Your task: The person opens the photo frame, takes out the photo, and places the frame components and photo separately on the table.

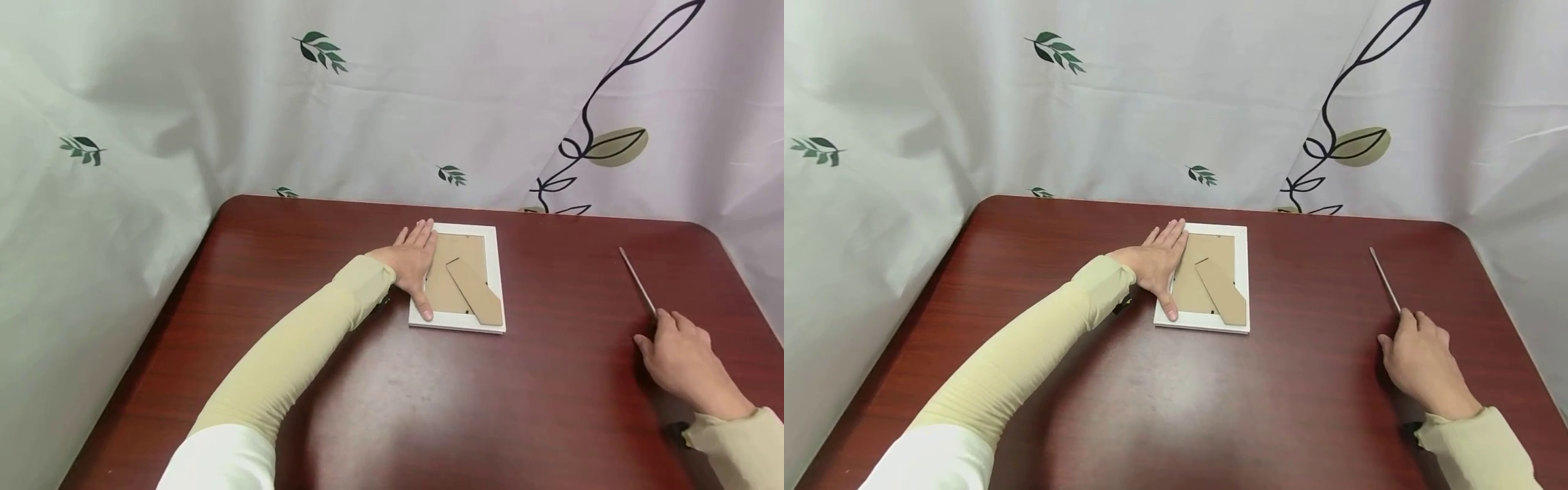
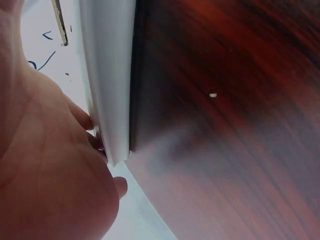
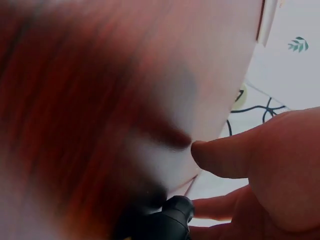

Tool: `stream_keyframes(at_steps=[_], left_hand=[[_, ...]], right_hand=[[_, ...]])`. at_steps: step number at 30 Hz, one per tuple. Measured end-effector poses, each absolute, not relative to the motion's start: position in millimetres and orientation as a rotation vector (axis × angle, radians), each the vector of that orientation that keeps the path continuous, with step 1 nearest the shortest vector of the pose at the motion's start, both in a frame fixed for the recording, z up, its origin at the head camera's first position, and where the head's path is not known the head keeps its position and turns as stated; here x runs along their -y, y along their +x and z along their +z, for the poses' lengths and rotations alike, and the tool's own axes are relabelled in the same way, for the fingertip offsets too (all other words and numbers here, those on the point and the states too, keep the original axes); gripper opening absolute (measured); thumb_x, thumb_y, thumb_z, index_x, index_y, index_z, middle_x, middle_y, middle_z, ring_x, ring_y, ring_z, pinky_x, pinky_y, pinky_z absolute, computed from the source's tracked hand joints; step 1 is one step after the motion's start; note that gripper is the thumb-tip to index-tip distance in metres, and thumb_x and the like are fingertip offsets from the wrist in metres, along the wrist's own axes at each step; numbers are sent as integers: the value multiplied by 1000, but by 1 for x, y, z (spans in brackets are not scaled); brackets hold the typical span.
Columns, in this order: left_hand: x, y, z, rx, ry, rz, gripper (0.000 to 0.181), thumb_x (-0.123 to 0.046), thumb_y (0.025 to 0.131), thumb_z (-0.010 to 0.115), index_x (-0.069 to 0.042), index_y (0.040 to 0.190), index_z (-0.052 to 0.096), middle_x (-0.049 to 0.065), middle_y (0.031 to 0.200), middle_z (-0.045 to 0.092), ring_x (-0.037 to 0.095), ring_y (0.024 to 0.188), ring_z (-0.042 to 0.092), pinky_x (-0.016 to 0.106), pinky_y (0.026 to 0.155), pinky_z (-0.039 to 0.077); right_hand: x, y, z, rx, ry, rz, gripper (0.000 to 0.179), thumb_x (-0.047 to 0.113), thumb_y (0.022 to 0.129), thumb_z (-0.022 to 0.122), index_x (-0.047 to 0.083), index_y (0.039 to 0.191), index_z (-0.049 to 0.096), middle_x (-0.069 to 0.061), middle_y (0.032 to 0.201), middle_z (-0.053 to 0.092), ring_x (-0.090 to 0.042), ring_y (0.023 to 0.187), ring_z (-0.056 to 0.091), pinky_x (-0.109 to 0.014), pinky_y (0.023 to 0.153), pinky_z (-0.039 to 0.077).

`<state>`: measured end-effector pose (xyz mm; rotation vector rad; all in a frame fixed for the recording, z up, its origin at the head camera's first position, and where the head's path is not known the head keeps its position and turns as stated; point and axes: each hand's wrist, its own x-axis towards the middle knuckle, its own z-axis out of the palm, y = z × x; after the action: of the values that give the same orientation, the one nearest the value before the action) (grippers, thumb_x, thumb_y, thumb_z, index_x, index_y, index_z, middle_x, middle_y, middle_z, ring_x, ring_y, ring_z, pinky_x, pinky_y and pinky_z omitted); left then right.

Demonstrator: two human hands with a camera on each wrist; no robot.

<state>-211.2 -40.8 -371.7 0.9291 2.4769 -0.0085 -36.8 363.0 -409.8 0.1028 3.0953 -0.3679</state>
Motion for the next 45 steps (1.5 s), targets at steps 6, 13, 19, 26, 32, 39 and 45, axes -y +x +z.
stream_keyframes(at_steps=[6,13,19,26,32,39,45], left_hand=[[37,-212,-367,-2487,896,-16,165,-77,50,85,1,158,-12,19,164,-23,30,151,-20,53,122,-1],[29,-214,-365,-2479,826,-81,166,-75,49,87,-4,158,-16,17,164,-24,29,151,-21,58,121,3],[30,-213,-360,-2490,788,-184,166,-76,48,86,-4,158,-16,18,164,-22,31,152,-18,58,121,7],[27,-215,-361,-2473,762,-256,167,-78,47,85,-4,158,-16,21,164,-21,33,152,-17,57,121,8],[18,-220,-368,-2444,710,-331,173,-82,41,83,-5,157,-20,20,163,-26,33,151,-20,56,121,7],[13,-217,-365,-2449,717,-379,172,-81,42,83,-3,158,-17,21,163,-23,34,152,-17,52,123,4],[13,-215,-364,-2454,726,-433,170,-82,45,82,0,157,-16,23,163,-22,36,152,-16,51,123,3]], right_hand=[[-368,-23,-403,-3068,257,-242,57,2,93,59,-33,128,29,-59,112,31,-70,105,29,-73,90,25],[-377,-5,-406,-2976,409,-174,51,4,94,57,-28,125,32,-52,103,35,-66,98,34,-70,83,34],[-381,-8,-407,-2991,402,-326,47,4,90,54,-32,114,37,-47,91,42,-59,81,48,-65,67,41],[-386,-18,-400,-2805,452,-330,45,20,91,50,-21,101,35,-33,79,48,-45,69,53,-56,59,42],[-383,-23,-394,-2751,548,-328,53,34,100,41,-18,109,38,-38,87,54,-50,73,56,-55,56,42],[-366,-19,-391,-2986,460,-508,55,34,108,26,-15,104,51,-41,94,56,-58,80,55,-57,61,40],[-341,-18,-385,-3035,392,-604,49,29,108,30,-15,114,52,-34,93,60,-53,82,57,-55,62,42]])
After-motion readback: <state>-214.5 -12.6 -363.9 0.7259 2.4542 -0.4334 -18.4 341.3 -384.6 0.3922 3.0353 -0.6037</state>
